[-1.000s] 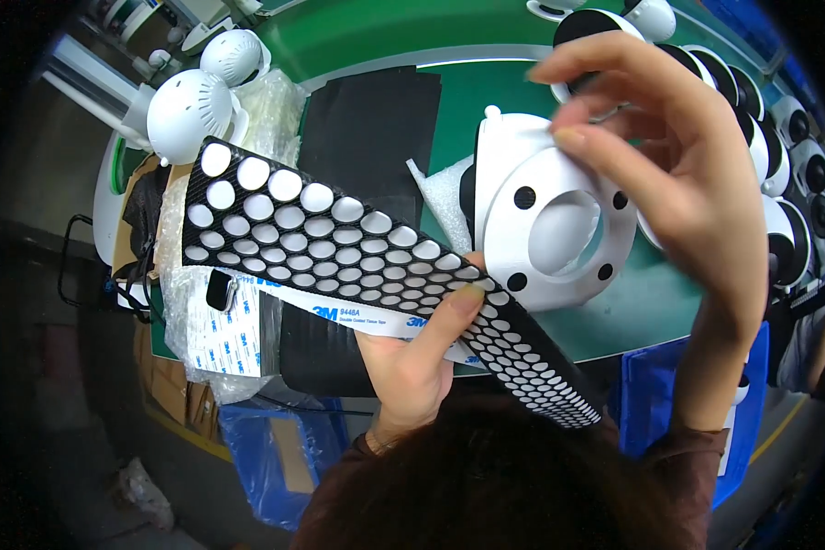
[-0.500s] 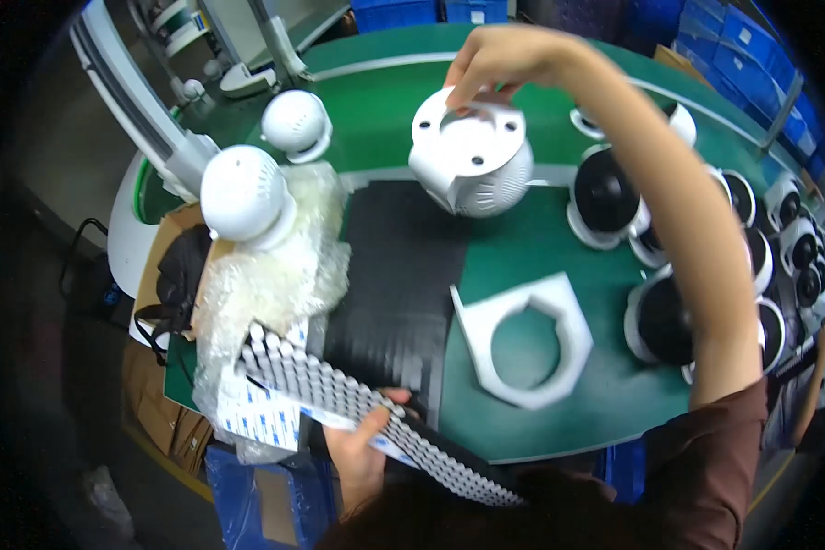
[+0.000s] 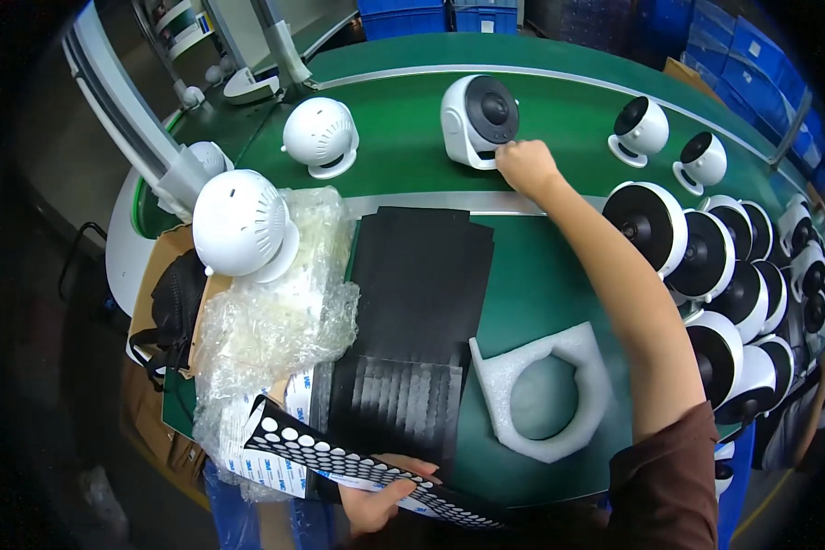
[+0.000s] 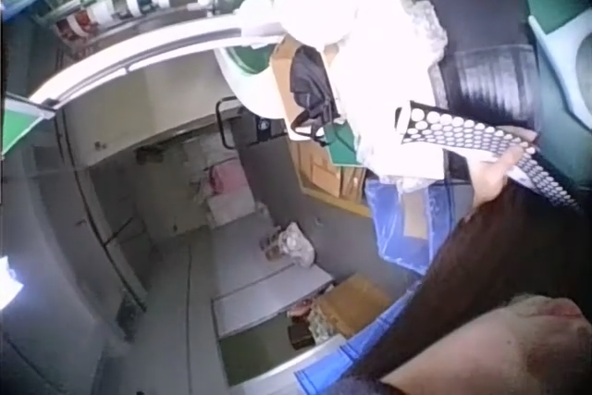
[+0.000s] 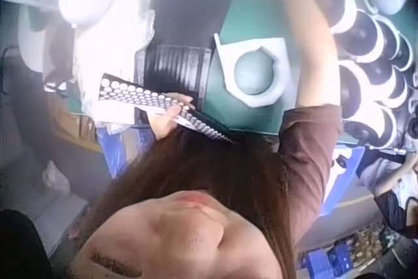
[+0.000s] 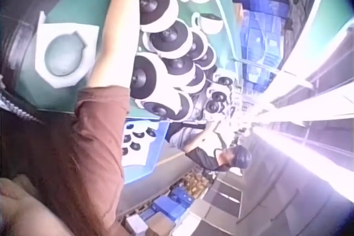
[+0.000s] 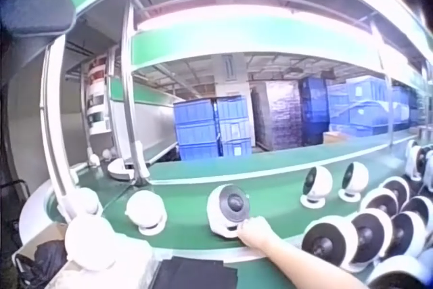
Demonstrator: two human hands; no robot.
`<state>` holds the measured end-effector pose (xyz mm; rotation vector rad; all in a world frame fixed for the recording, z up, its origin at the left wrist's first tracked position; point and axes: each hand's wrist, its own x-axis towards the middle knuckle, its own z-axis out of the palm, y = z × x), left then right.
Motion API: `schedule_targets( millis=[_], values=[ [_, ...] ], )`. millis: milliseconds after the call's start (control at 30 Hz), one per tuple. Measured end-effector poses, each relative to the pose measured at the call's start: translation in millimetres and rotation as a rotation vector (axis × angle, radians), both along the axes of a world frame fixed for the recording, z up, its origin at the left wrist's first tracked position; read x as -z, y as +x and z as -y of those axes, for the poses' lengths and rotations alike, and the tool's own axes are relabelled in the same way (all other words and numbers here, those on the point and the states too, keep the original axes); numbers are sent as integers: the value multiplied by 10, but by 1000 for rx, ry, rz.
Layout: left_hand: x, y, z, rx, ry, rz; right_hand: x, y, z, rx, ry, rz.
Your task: Applying adhesive covers to security camera housings and organizing components on an assembly line.
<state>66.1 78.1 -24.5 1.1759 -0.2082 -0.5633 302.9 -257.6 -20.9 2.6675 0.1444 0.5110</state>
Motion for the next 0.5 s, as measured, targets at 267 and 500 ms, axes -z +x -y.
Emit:
schedule_targets(
  millis=[267, 500],
  values=[
    [-43, 9, -76, 95, 58, -26, -138, 83, -451, 39, -103, -381],
    [10, 56, -88, 155, 71, -5, -104, 257, -1005, -179, 582, 144]
  ],
)
